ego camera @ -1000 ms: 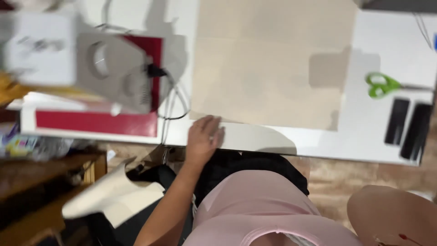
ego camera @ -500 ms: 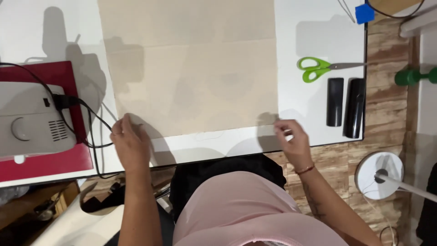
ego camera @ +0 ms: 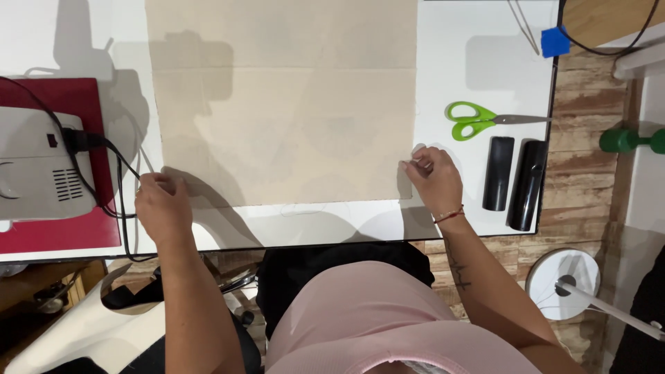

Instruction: The person pins two pieces of light-colored fabric together on a white table. They align the edges, smooth the fabric, and insert multiple pins along the seams to hold the layers in place. The person also handles a separate piece of fabric with a floral pattern, placing it on the table.

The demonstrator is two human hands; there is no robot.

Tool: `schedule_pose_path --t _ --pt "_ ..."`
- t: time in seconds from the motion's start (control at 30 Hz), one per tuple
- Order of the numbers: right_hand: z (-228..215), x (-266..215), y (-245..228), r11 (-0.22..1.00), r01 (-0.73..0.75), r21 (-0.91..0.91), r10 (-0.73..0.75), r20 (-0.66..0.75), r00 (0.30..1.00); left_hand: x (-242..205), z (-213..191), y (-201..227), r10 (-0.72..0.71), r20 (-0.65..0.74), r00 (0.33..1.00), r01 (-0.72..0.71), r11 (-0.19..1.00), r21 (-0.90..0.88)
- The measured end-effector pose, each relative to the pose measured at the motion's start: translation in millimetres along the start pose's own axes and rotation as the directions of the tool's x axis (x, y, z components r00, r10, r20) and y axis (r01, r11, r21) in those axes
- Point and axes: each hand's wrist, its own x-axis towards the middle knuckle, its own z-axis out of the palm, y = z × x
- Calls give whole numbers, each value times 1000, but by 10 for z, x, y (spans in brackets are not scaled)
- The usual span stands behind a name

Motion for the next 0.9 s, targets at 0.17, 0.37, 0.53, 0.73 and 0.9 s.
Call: schedule_pose_path --t 0.17,0.37,0.53,0.73,0.9 --pt "47 139 134 999 -32 27 31 38 999 14 -88 116 -81 22 996 80 995 51" --pt "49 229 339 993 -17 119 11 52 999 114 34 265 0 -43 999 -1 1000 -18" --pt "33 214 120 950 -137 280 94 164 982 150 -310 519 -75 -21 997 73 994 -87" --pt "4 220 -56 902 -147 407 100 135 986 364 -283 525 -79 7 997 79 985 -156" --pt "90 246 71 921 -102 375 67 107 992 438 -150 475 -104 7 995 105 988 -112"
